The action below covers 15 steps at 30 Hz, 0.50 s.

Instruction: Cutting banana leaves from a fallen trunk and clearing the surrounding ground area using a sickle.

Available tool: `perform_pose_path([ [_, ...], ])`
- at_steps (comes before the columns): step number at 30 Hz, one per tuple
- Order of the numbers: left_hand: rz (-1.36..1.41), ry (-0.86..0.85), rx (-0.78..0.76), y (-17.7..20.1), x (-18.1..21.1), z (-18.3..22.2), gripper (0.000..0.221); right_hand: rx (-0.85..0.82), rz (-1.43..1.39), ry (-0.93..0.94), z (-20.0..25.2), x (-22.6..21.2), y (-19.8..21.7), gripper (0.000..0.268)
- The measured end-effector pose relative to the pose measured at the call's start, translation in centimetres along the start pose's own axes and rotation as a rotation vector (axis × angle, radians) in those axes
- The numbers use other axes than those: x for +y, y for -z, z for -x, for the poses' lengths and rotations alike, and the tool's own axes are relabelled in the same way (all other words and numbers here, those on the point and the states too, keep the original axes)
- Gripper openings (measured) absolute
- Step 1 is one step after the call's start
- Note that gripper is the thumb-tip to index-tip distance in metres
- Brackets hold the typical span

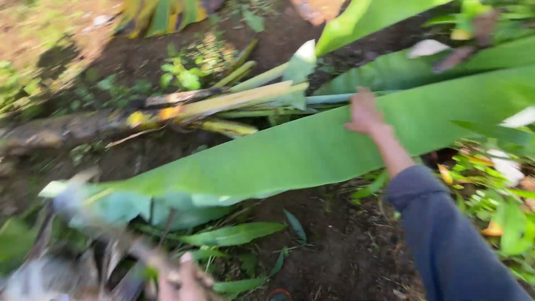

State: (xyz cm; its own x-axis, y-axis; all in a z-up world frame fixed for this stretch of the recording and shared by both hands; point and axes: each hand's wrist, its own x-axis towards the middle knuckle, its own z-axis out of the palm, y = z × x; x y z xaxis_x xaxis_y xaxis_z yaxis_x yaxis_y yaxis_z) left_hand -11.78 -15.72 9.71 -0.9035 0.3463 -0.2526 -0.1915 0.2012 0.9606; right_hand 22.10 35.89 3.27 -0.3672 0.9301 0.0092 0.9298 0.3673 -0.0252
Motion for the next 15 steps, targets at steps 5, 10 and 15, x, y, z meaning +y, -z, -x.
perform_pose_path([
  [5,-0.402,-0.021,0.009,-0.6,3.4,0.1,0.035,-0.349,0.176,0.06,-0.7,-1.8,3.2,0.097],
  [10,-0.545,-0.038,-0.235,0.0,6.8,1.7,0.029,-0.078,0.153,0.064,4.6,-6.4,6.7,0.094],
  [15,-0.532,-0.244,-0.252,1.5,9.1,0.7,0.031,0.765,-0.016,0.405,5.2,-7.2,6.7,0.063],
])
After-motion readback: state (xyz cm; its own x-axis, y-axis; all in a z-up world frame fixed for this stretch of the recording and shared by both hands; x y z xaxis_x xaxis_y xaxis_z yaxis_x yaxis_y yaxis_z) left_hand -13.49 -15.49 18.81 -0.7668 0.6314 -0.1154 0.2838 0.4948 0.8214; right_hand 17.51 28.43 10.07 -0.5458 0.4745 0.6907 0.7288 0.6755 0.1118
